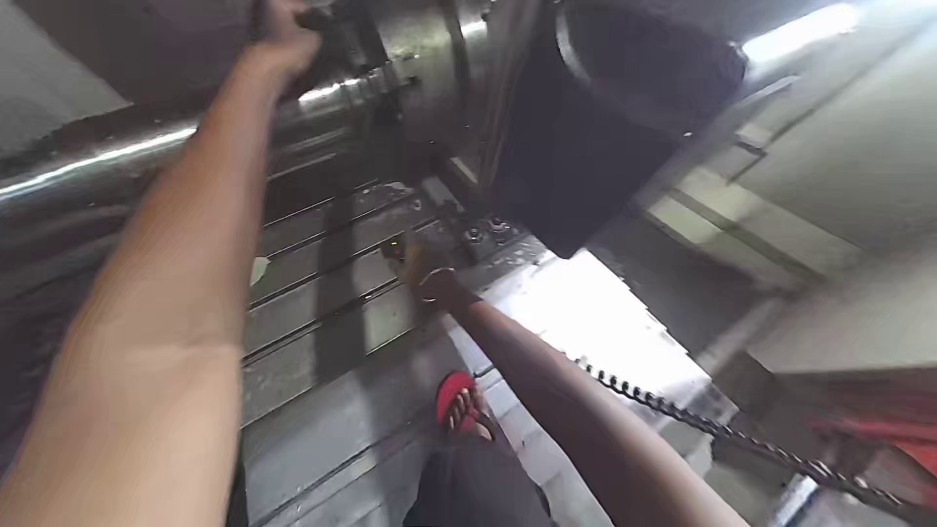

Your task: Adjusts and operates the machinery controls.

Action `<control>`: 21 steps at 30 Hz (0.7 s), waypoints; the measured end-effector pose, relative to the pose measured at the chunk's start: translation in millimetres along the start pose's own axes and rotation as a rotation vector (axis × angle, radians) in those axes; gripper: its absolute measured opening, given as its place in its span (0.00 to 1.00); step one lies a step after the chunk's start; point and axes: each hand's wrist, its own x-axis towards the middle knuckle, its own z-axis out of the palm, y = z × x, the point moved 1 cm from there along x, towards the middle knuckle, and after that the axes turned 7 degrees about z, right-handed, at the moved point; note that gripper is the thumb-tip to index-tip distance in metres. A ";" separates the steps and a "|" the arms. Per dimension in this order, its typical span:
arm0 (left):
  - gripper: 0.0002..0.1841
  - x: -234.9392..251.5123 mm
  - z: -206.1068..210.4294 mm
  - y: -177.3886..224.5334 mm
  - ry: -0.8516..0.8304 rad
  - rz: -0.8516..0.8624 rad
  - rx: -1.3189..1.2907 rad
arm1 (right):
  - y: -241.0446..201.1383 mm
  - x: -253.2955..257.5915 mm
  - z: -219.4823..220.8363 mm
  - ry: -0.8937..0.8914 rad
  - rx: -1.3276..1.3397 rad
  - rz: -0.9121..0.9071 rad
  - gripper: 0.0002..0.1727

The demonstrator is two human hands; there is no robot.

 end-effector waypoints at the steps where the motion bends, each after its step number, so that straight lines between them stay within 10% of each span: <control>1: 0.17 3.1 0.6 2.9 -0.024 -0.035 0.014 | 1.9 1.3 1.2 0.030 -0.029 0.016 0.39; 21: 0.17 0.4 3.7 13.7 -0.058 -0.192 -0.026 | -5.8 -0.9 2.8 0.029 -0.095 0.076 0.39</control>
